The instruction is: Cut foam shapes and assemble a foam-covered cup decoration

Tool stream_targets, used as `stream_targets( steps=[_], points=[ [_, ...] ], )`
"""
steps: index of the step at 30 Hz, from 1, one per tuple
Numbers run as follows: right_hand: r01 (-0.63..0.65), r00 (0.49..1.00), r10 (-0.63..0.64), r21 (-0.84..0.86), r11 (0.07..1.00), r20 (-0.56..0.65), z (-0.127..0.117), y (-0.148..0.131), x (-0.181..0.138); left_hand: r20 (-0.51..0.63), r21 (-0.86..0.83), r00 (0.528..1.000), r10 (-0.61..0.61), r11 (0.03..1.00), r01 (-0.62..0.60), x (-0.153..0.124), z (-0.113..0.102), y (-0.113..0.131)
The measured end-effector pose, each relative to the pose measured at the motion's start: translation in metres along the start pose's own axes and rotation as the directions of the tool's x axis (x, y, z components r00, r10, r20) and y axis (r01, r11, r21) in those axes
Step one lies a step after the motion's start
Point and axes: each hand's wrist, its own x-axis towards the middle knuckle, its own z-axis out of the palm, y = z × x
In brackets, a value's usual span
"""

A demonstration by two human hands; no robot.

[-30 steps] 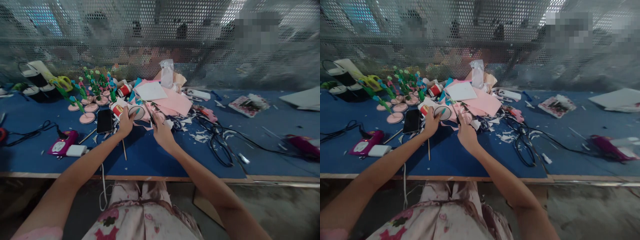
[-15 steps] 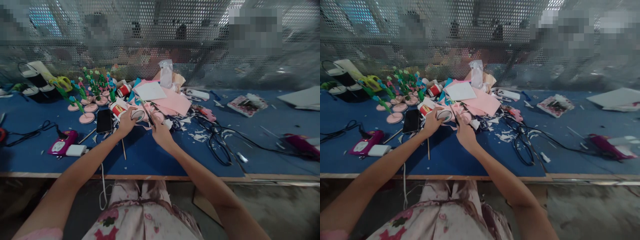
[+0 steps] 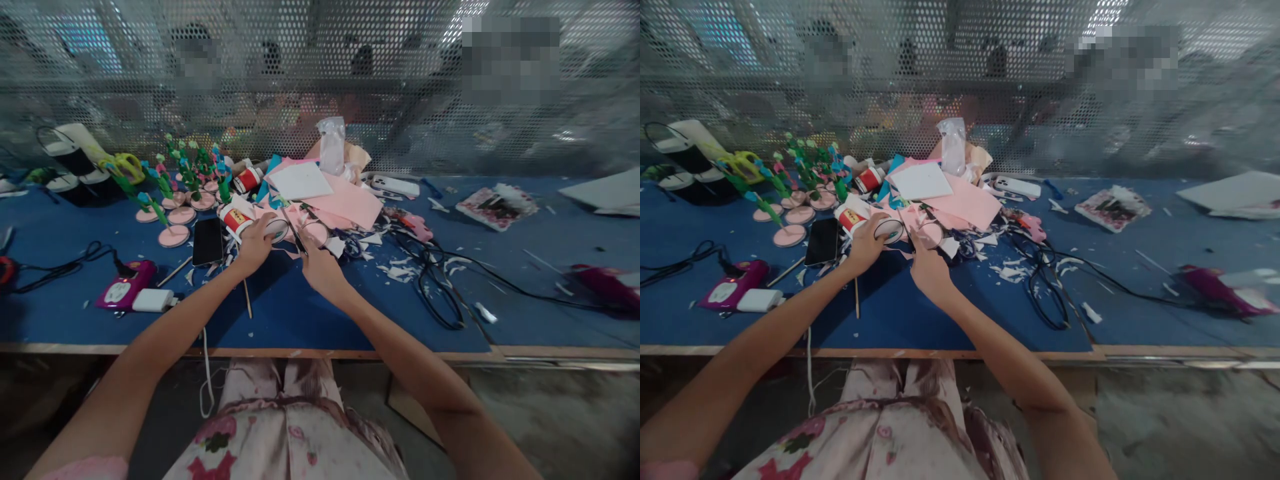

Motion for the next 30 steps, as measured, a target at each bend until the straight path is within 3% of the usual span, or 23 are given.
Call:
stream_targets(
  steps=[7,17,24,30],
  points=[
    [-0.046,0.999,0.046,-0.073,0.996,0.005,0.003,-0.004,-0.005,-0.009,-0.016,1.0,-0.005,1.0,0.004,0.002,0.001,-0.003],
    [0.01,0.999,-0.006,0.087,0.996,-0.043,0.002,0.006,0.011,0.062,0.0,0.991,0.115,0.993,-0.115,0.0,0.005,-0.007],
    [0.034,0.999,-0.034,0.002,0.999,-0.042,0.008,0.002,0.014,-0.029,0.013,0.999,0.034,0.999,-0.034,0.004,0.007,-0.007],
    [0.017,0.998,-0.015,-0.037,0.999,0.066,0.009,0.004,-0.001,-0.081,-0.04,0.997,-0.011,0.999,0.008,0.009,0.003,-0.015]
  ],
)
